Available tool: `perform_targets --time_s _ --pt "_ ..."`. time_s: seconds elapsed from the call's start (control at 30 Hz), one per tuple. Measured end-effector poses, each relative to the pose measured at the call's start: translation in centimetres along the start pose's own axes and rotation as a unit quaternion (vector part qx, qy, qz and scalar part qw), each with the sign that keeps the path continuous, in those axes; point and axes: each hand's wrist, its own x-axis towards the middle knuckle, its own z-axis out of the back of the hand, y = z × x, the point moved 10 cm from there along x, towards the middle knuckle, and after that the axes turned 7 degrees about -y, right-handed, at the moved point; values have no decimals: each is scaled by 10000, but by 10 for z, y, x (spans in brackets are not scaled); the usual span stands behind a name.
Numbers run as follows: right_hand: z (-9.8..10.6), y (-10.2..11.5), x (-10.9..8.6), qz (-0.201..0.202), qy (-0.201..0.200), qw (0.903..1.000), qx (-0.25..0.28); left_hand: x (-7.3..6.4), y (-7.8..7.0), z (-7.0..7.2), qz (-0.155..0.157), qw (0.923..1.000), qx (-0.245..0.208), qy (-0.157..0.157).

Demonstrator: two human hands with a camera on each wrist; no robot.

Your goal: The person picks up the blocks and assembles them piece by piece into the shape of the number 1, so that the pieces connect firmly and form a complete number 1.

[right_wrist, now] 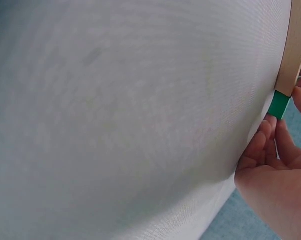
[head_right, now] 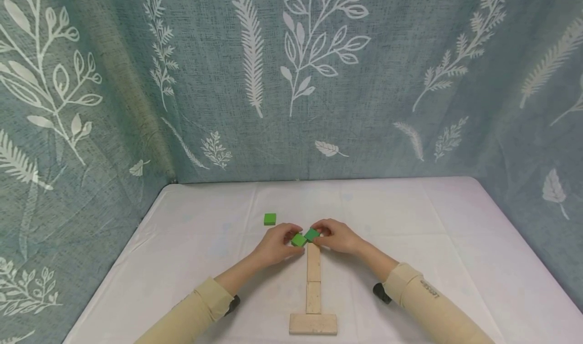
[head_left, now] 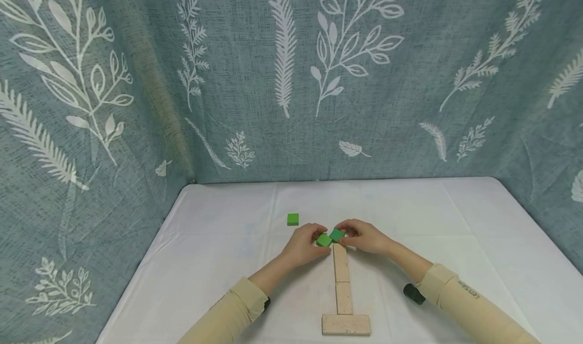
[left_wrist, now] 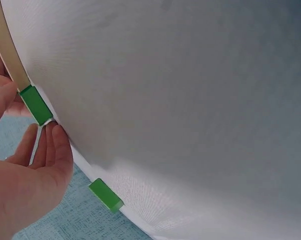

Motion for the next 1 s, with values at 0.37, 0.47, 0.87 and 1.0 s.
perform_targets --time_s 0.37,0.47,0.87,1.0 --pt "-1 -1 0 -37 -1 10000 -9 0 2 5 30 9993 -359 -139" --pt "-1 -1 0 -26 -1 10000 9 1 7 9 244 9974 -631 -249" --pt "0 0 0 -8 -49 10000 -66 4 26 27 869 9850 -1223 -850" --pt "0 0 0 0 -50 10000 -77 5 30 32 926 9829 -1241 -995"
